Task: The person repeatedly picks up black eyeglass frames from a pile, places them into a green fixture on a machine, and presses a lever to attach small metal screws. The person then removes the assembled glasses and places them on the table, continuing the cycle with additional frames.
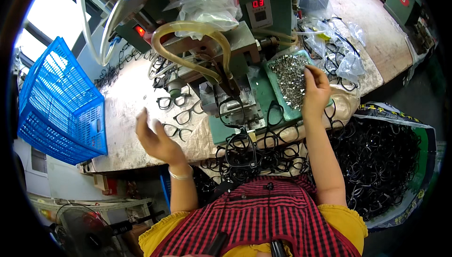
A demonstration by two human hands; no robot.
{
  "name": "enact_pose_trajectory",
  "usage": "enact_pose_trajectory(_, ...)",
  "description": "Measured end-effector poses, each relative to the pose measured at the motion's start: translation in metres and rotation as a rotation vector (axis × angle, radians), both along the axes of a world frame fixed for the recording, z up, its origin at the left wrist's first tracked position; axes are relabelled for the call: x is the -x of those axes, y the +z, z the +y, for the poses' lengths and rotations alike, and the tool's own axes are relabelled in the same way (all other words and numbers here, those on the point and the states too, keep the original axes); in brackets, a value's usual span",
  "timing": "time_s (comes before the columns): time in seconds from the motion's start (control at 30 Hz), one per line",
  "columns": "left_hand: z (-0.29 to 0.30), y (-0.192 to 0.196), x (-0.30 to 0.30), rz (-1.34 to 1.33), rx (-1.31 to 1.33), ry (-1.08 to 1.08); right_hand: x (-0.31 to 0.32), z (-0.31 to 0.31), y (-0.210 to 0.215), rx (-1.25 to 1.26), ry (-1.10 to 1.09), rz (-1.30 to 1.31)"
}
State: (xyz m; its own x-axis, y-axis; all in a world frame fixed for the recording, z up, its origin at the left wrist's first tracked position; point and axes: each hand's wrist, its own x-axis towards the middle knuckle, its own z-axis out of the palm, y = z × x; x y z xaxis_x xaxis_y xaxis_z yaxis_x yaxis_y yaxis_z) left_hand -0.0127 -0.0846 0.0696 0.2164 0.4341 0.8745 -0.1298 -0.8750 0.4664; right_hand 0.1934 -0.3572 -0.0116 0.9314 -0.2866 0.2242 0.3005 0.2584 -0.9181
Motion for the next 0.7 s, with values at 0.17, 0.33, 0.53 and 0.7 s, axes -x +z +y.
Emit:
enact_pose_trajectory(0.17,0.131,-0.02,-0.047,0.431,-0.16,0.23,-0.014,0.026,0.011,0.093,0.12,-0.077)
enact_pose_trajectory(0.33,0.208,-0.093,-0.058,1.132,-0.048,-0.079,-0.005,0.016,0.023,0.377,0.043,-0.079)
enact_pose_trajectory(0.53,0.209,-0.084,-0.048,1.304,-0.024,-0.117,0.021,-0.022,0.021,0.664,-0.075,-0.218)
enact_pose_trajectory(0.7,0.218,-0.038,-0.05,1.634,-0.313,-0.293,0.054,0.003,0.062,0.637,0.166,-0.321)
